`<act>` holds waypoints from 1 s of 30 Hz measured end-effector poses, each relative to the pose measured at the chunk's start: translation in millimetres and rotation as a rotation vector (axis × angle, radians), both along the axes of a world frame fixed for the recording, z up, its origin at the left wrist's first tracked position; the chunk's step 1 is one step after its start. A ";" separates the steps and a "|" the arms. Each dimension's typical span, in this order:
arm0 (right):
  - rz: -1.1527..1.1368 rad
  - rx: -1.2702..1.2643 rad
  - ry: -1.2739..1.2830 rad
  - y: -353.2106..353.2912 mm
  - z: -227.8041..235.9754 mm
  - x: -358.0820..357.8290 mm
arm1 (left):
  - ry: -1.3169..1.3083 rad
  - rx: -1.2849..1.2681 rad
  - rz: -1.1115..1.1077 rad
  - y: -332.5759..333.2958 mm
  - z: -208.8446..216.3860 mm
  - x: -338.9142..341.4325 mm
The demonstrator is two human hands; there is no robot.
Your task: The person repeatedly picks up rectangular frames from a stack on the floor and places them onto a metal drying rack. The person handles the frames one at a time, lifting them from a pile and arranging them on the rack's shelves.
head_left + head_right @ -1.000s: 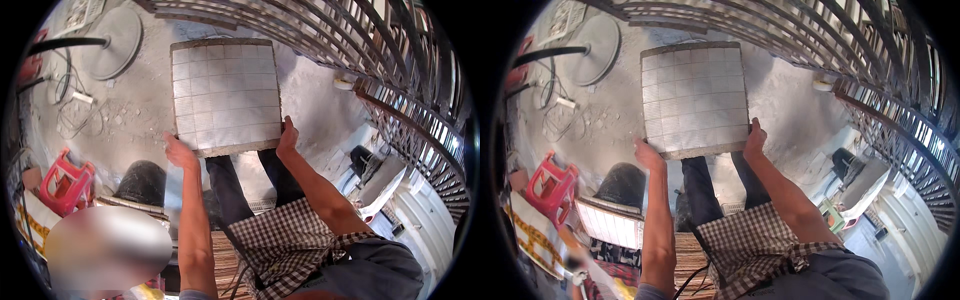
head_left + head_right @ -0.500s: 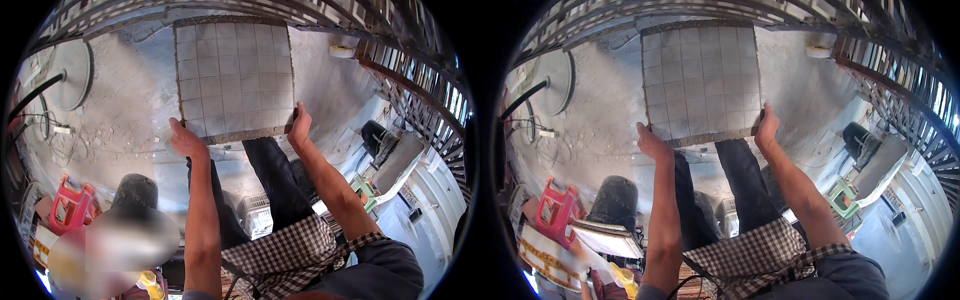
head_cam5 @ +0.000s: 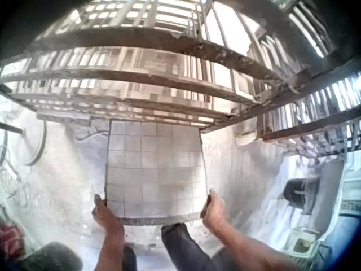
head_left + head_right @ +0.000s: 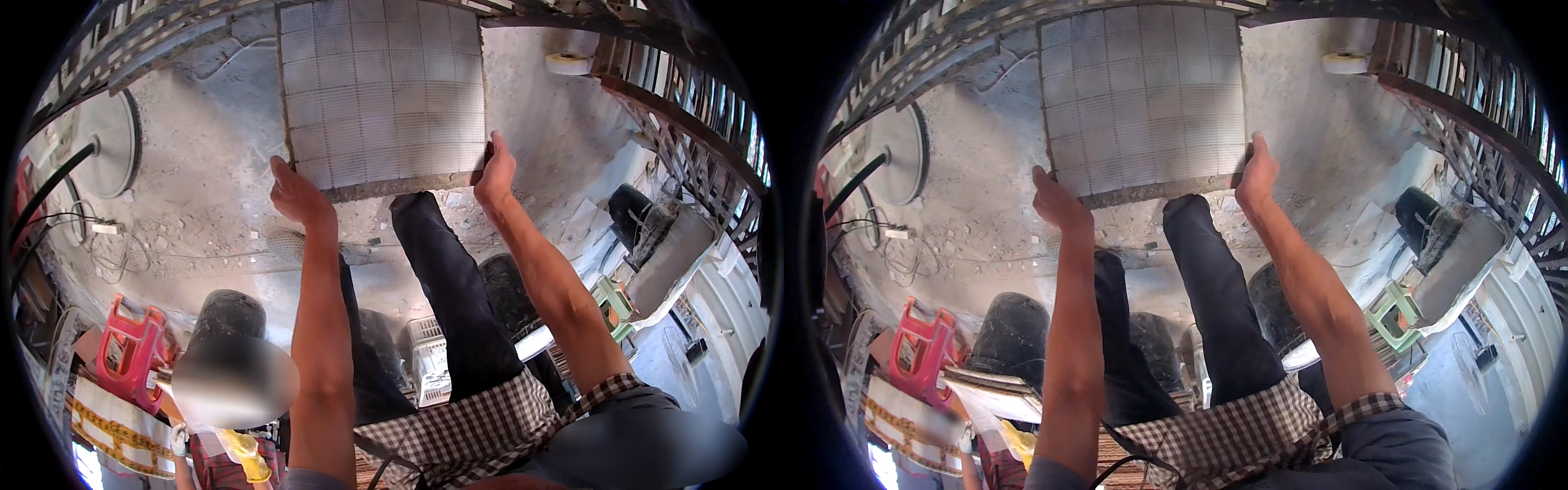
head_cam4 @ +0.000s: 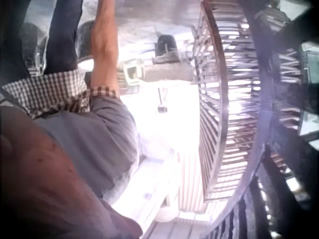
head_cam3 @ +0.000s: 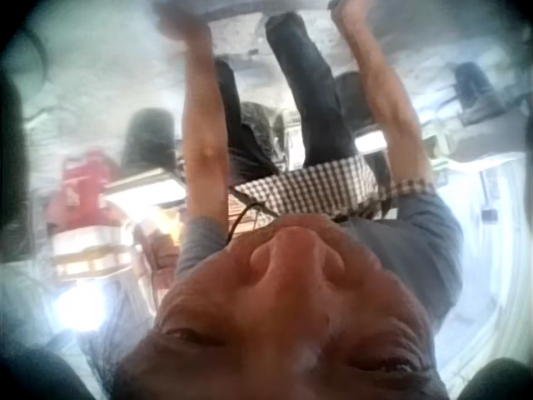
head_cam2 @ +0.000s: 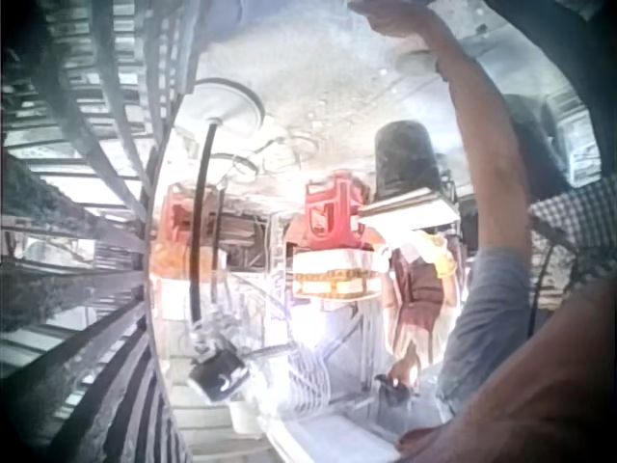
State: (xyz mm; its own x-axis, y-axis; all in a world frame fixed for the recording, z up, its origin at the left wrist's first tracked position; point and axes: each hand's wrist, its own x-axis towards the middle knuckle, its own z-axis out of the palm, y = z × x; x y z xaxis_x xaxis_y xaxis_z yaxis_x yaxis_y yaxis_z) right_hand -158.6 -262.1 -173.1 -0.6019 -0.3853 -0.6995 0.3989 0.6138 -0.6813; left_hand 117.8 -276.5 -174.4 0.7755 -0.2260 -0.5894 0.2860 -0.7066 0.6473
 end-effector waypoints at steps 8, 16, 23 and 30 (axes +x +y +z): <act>-0.039 -0.023 0.061 -3.4 -43.7 20.9 | 0.182 -0.088 -0.041 -27.1 -47.3 36.1; -0.070 -0.213 -0.015 -73.4 -59.2 9.7 | 0.302 -0.243 0.008 -98.2 -47.0 23.1; -0.149 -0.267 -0.039 -123.8 -81.3 8.0 | 0.393 -0.513 -0.037 -156.9 -71.6 30.5; -0.292 -0.319 -0.099 -164.9 -99.0 -19.9 | 0.405 -0.467 0.021 -192.4 -81.0 19.8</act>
